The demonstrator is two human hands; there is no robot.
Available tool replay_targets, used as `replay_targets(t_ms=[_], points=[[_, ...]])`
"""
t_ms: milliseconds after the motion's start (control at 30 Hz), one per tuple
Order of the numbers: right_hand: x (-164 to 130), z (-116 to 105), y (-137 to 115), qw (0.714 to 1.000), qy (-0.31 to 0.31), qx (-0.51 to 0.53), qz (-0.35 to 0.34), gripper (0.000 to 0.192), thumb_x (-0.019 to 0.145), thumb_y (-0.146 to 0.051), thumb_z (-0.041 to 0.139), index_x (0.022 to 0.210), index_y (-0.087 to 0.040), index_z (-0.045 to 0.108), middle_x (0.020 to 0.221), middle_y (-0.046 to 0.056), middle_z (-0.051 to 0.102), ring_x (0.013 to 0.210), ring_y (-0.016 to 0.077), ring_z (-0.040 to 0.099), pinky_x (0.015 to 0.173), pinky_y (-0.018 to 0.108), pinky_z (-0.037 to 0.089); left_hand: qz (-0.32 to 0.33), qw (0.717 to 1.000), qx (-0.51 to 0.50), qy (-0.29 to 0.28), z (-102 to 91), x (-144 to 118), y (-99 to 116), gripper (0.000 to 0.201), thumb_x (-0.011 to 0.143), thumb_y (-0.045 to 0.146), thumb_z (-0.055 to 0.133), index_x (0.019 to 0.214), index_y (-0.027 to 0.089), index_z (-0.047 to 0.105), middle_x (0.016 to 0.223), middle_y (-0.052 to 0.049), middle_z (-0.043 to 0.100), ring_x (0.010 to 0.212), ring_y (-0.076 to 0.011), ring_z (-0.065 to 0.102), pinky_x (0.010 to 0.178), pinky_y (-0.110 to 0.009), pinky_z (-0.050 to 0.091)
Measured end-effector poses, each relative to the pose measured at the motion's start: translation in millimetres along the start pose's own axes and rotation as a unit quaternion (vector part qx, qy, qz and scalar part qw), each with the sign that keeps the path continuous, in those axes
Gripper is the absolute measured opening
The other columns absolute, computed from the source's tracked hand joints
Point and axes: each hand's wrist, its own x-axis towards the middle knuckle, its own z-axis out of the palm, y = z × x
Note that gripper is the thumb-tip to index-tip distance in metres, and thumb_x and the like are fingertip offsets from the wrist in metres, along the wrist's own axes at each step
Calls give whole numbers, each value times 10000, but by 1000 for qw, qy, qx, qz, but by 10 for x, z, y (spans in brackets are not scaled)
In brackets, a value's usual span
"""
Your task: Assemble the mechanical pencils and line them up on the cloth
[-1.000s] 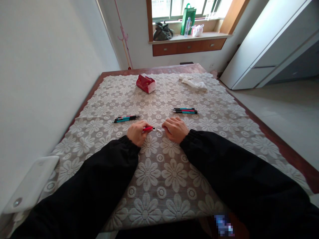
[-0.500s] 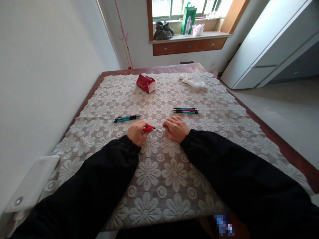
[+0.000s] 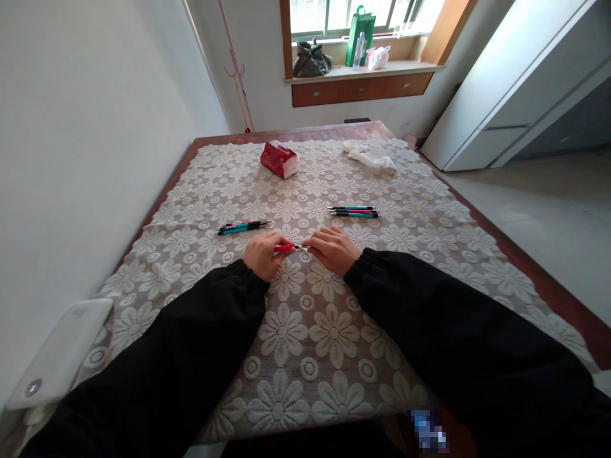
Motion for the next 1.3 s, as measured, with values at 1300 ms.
replay_targets(t_ms=[1300], points=[[12, -3, -25, 991, -1, 129, 24, 139, 982, -190, 474, 969, -200, 612, 925, 57, 666, 849, 173, 580, 792, 302, 449, -17, 1000, -24, -10, 9, -32, 74, 210, 964, 317, 552, 1132, 243, 657, 1056, -29, 768, 825, -173, 701, 731, -282, 501]])
